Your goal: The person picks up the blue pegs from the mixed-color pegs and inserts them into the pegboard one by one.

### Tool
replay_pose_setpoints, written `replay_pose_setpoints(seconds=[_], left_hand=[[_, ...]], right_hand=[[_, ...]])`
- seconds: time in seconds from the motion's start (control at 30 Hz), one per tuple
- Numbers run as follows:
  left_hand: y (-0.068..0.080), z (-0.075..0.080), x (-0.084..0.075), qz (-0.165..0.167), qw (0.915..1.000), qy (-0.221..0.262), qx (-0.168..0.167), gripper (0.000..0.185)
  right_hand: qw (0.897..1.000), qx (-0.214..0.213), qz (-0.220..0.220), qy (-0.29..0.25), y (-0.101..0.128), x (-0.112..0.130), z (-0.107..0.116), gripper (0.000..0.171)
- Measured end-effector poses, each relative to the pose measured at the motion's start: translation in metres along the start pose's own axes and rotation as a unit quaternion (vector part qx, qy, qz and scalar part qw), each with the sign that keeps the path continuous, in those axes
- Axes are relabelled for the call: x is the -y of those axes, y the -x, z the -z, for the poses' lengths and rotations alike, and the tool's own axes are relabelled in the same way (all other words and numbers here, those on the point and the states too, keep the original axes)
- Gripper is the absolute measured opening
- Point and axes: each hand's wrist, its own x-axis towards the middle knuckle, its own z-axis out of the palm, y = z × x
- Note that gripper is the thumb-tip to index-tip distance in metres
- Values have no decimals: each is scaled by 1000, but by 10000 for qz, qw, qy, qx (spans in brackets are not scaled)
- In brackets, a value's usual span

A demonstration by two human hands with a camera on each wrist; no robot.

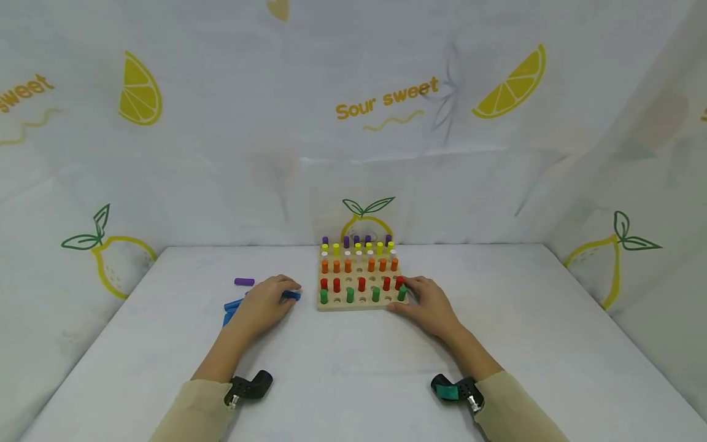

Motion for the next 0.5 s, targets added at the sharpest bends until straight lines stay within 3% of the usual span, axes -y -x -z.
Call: replay_pose_setpoints(seconds=[0.5], left_hand=[[-7, -6, 1, -36, 9998, -56, -199, 21]], right_hand=[[9999, 25, -106, -75, 1, 4, 2, 78]])
